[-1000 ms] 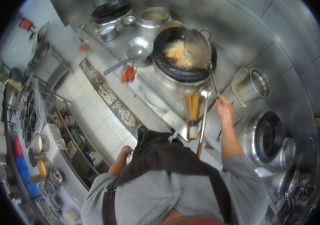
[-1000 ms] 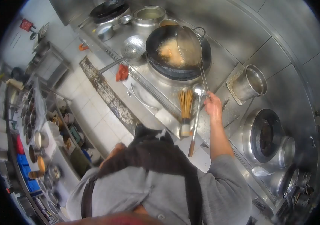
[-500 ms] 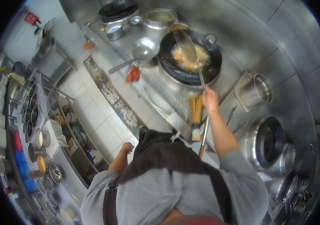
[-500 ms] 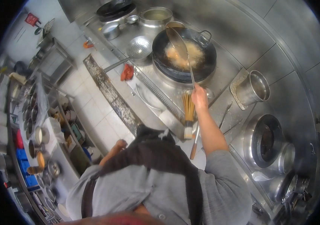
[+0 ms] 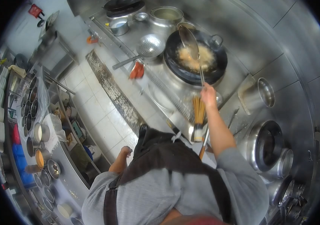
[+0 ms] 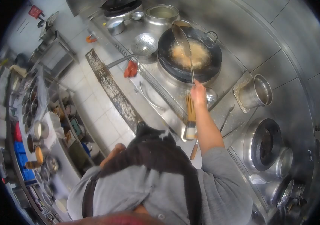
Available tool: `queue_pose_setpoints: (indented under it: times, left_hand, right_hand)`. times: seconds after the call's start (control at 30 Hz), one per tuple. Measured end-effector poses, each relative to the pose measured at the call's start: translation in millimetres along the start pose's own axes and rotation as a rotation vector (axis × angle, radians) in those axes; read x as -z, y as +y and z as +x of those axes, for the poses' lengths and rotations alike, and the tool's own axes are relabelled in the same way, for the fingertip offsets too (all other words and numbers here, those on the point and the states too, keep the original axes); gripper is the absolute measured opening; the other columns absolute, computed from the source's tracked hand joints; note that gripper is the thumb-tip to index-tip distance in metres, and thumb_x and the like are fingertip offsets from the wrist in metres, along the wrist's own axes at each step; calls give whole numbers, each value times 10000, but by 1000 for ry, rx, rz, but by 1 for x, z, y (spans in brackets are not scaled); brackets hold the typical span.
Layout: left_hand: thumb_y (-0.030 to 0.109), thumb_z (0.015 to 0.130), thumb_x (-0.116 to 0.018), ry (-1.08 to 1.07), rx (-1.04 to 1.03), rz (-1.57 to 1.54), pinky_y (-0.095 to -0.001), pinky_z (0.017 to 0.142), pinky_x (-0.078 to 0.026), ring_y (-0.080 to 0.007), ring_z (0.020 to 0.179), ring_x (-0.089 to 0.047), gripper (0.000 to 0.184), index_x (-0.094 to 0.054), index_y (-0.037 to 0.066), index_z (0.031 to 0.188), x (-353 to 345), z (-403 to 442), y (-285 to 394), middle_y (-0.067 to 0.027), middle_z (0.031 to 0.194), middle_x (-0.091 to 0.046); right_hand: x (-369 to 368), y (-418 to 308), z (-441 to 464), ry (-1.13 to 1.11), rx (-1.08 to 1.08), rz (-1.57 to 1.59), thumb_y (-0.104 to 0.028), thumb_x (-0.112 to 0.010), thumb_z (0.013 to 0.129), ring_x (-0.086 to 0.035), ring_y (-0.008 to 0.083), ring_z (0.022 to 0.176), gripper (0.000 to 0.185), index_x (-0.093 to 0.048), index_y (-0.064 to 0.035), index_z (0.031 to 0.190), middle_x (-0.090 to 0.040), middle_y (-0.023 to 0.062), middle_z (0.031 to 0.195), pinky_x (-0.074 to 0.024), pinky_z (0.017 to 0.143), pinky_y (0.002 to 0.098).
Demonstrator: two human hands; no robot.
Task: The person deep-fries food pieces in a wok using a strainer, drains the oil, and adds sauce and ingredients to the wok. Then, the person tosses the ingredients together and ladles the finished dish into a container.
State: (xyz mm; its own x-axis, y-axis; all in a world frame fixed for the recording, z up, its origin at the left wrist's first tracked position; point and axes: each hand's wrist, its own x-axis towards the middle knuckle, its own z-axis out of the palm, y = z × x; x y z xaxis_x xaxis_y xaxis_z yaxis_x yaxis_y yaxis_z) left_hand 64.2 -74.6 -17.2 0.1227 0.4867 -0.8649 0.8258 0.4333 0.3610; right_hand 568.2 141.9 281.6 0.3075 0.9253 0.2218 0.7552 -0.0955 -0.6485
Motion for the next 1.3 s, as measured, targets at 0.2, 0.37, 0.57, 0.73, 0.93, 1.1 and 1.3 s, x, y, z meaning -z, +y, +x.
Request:
queue_pose_setpoints:
  times: [0.2, 0.37, 0.57, 0.73, 0.93, 1.1, 1.3]
  left_hand:
    - [115, 788, -584, -1, -77, 56, -323, 426, -505, -218, 569, -609, 138, -625, -10, 829, 4, 5, 8, -106, 767, -617]
    - [55, 763, -591, -37, 184, -79, -315, 466, -541, -219, 630, -624, 132, -637, 14, 879, 12, -6, 37, -99, 866, -622]
    - [55, 754, -598, -39, 72, 45, -323, 498, -554, -223, 702, -634, 145, -634, 25, 891, 14, 26, 17, -97, 919, -620]
    - [70, 749, -586, 51, -431, 727, -336, 497, -551, -227, 681, -640, 134, -635, 21, 863, 19, 29, 14, -107, 882, -631]
    - [149, 788, -558, 49, 149, -177, -336, 434, -515, -217, 568, -625, 186, -628, -20, 820, 4, 0, 33, -129, 738, -636]
    - [166, 788, -571, -100, -193, 139, -336, 424, -507, -208, 564, -619, 182, -625, -4, 825, -5, 34, -4, -122, 728, -630]
    - [156, 791, -572, 40, 135, -221, -335, 416, -505, -208, 548, -612, 162, -638, 13, 827, 3, 11, 34, -110, 722, -630]
  right_hand:
    - [58, -8, -53, -195, -303, 399, -13, -437, 822, -485, 129, 394, 381, -542, -15, 1189, -561, 105, 653, -337, 316, 288]
    - [80, 1, -59, -124, -347, 386, -4, -420, 842, -455, 118, 387, 393, -510, -4, 1224, -552, 72, 657, -322, 315, 276]
    - [80, 14, -45, -100, -333, 335, -37, -447, 844, -463, 113, 412, 417, -506, -37, 1257, -554, 53, 654, -348, 347, 262]
    - [113, 26, -27, -94, -33, -67, -57, -492, 808, -584, 271, 761, 377, -583, -64, 1173, -613, 157, 813, -465, 692, 353]
    - [94, 26, -25, -128, 22, -136, -61, -504, 784, -577, 419, 923, 348, -606, -68, 1116, -607, 258, 938, -462, 810, 449]
    - [73, 7, -27, -121, 38, -130, -43, -488, 788, -610, 404, 765, 357, -591, -71, 1129, -612, 259, 827, -485, 712, 452]
    - [104, 24, -58, -320, -297, 313, -56, -475, 860, -488, 120, 378, 349, -549, -29, 1200, -563, 51, 636, -354, 315, 264]
